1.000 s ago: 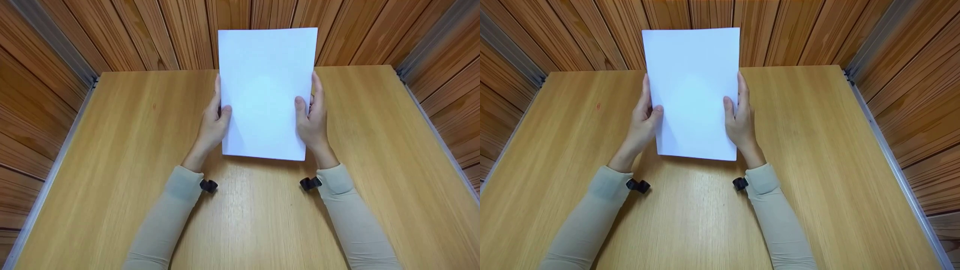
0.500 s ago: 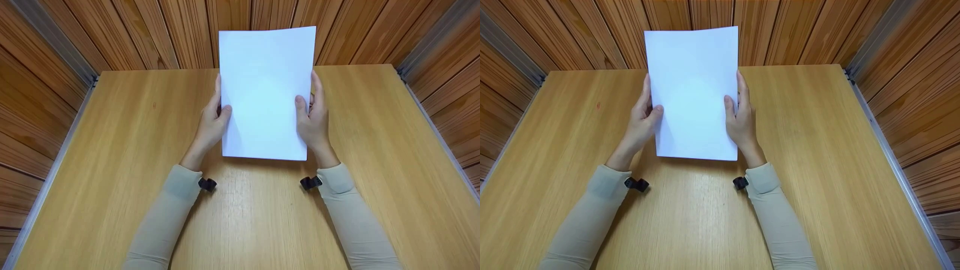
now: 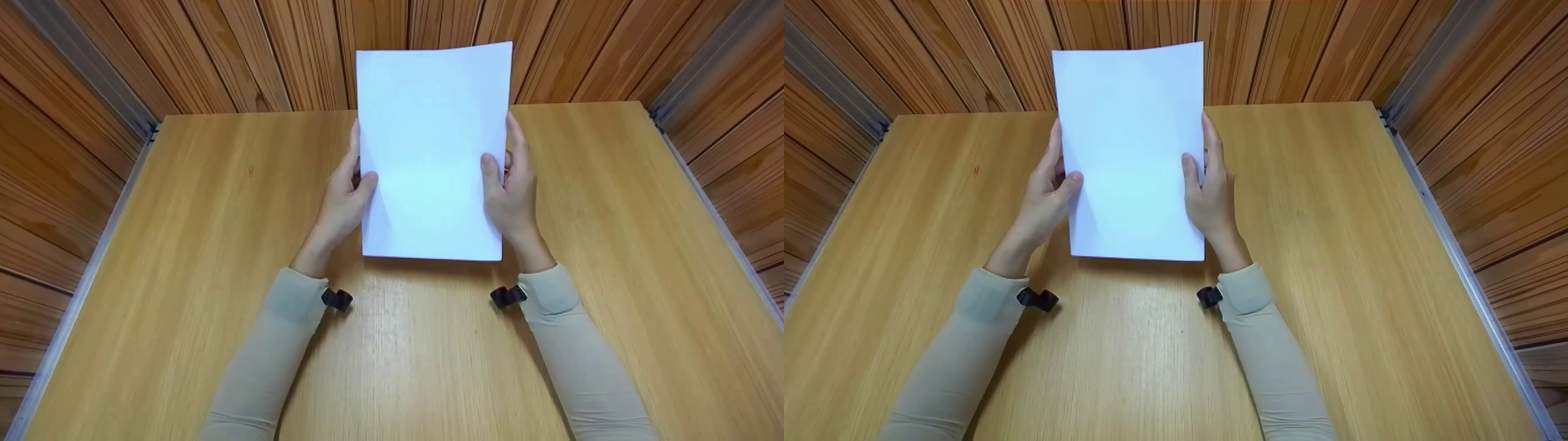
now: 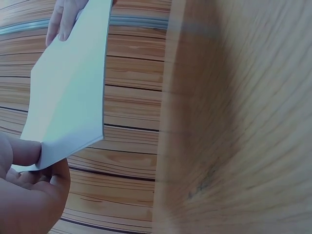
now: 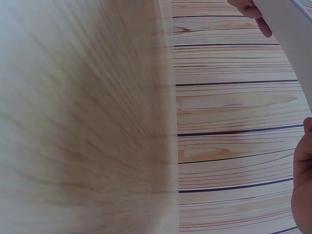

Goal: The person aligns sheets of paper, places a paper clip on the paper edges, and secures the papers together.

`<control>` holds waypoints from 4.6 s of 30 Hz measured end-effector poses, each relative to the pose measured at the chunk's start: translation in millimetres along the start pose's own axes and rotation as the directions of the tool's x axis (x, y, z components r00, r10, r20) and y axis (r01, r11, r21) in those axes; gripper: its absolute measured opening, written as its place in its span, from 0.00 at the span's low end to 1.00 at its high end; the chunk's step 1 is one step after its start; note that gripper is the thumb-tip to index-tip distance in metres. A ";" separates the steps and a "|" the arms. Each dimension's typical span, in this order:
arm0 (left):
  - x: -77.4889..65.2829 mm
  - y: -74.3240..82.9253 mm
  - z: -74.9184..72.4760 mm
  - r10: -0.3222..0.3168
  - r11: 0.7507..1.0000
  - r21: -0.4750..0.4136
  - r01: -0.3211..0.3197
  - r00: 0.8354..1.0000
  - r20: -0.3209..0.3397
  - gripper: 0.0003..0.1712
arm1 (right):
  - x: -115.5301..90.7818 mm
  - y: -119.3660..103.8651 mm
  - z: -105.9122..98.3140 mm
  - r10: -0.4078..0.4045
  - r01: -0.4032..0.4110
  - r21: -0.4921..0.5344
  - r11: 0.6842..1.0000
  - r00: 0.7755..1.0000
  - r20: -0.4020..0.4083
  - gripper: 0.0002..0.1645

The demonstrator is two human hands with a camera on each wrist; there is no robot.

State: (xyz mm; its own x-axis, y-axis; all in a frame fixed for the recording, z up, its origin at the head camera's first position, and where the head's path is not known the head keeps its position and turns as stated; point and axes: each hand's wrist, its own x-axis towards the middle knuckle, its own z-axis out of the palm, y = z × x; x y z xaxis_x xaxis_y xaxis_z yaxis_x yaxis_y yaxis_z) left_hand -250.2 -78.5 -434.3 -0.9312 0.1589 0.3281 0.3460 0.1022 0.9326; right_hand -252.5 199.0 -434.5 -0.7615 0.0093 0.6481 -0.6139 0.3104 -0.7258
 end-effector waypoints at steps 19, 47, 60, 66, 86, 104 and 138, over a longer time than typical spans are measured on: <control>-3.4 19.9 -5.0 -0.044 0.999 -0.014 0.044 0.999 0.024 0.45 | -1.1 -1.4 2.4 0.063 -0.064 -0.030 0.998 0.998 -0.004 0.37; -4.7 -2.0 -26.2 -0.223 0.972 0.097 0.216 0.972 0.071 0.44 | -3.6 -3.4 10.7 0.083 -0.079 -0.067 0.995 0.995 0.058 0.38; -3.7 -8.1 -30.5 -0.335 0.941 0.073 0.330 0.939 0.076 0.42 | -2.4 -1.7 12.0 0.092 -0.087 -0.085 0.993 0.994 0.055 0.38; -4.0 -7.9 -32.8 -0.328 0.944 0.075 0.322 0.940 0.096 0.41 | -2.6 -1.4 9.4 0.108 -0.104 -0.062 0.993 0.992 0.067 0.38; -2.2 -8.1 -48.9 -0.304 0.949 0.102 0.298 0.952 0.041 0.39 | -1.7 -3.1 2.2 0.146 -0.144 -0.047 0.988 0.988 0.050 0.39; 18.3 5.1 -140.5 -0.243 0.828 0.501 0.251 0.967 -0.082 0.22 | -0.7 -1.2 1.6 0.130 -0.129 -0.022 0.991 0.990 0.052 0.38; 29.4 -50.7 -229.8 -0.517 0.534 0.786 0.312 0.856 0.011 0.24 | 0.8 -0.6 7.0 0.096 -0.096 -0.001 0.995 0.993 0.062 0.37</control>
State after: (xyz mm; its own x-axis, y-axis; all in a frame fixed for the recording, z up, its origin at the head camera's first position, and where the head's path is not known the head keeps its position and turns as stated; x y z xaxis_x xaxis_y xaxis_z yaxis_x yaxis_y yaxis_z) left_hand -321.5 -304.6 -437.4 -0.9747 0.0939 -0.2027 -0.0160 0.8758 0.4824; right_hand -254.2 192.1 -435.2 -0.8283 -0.0204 0.5600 -0.5379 0.3087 -0.7845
